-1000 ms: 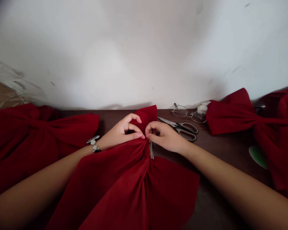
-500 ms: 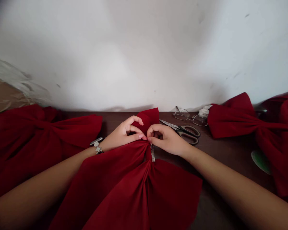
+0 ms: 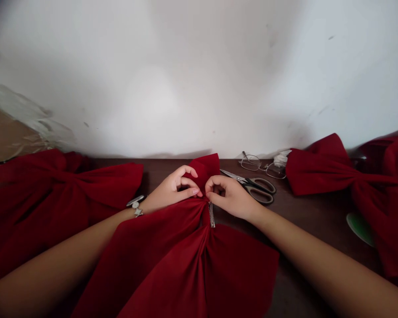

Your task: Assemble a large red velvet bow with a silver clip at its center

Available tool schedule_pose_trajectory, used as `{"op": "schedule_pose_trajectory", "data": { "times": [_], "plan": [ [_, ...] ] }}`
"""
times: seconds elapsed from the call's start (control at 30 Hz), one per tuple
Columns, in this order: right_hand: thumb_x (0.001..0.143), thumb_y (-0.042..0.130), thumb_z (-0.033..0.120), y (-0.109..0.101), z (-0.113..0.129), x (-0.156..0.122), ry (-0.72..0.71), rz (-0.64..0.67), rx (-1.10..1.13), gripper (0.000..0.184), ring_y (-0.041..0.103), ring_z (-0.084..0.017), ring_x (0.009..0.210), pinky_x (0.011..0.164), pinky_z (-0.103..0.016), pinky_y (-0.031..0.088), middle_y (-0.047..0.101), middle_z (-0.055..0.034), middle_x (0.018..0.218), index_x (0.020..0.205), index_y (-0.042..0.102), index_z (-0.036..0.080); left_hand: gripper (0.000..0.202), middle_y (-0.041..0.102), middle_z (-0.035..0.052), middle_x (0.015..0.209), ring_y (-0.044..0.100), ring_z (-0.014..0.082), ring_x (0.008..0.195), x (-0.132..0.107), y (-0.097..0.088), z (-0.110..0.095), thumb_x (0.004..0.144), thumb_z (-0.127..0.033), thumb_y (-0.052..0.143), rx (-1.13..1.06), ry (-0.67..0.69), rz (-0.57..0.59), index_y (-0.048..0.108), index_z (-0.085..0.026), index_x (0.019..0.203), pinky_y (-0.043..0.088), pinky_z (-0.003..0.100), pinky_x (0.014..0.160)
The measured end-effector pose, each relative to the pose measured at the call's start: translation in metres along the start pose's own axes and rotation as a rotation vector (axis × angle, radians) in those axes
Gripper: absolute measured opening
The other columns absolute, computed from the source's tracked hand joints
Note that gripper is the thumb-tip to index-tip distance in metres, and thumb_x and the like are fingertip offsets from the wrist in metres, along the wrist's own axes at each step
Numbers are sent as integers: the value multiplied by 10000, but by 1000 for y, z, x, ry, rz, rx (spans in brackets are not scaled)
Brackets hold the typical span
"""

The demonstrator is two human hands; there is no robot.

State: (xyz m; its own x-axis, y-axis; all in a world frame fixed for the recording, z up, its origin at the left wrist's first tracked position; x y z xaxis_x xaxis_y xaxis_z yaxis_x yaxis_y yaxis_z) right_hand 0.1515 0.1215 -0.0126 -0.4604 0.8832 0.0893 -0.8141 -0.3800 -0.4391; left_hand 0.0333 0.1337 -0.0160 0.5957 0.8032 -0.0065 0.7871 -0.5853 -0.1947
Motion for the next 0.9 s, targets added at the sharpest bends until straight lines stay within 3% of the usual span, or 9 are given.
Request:
{"op": "schedule_pose_trajectory", "data": {
  "times": [0.27,0.47,0.9],
  "plan": [
    [793,488,149,0,5,-3,-61,-50,5,56,500,-124,645,616,-242,393,562,0,718,765,523,183,262,667,22,787,642,124,758,2,-3,6,825,-250,597,-101,-49,-38,399,-191,987,454,267,745],
    [826,510,111,7,22,-8,-209,-56,-246,84,517,-132,721,666,-240,398,581,-20,805,806,544,185,255,638,-6,756,614,108,719,3,-3,6,807,-215,605,-42,-42,-43,414,-189,974,432,242,730],
    [773,577,122,6,16,-9,-132,-148,-269,73,463,-101,581,543,-219,366,551,4,700,728,569,179,244,624,2,766,596,110,730,2,1,-2,810,-198,588,94,62,-6,415,-177,980,429,258,755]
  ]
}}
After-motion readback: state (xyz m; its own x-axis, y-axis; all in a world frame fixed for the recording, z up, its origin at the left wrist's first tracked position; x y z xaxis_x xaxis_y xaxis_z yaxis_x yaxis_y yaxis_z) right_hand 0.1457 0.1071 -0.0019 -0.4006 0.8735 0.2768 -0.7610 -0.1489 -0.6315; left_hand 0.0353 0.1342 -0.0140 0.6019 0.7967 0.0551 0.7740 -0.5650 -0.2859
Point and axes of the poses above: each hand's wrist, its own x-axis towards the middle knuckle, its own y-axis out of the palm, z = x × y, the point moved 8 cm from there along x, towards the middle knuckle
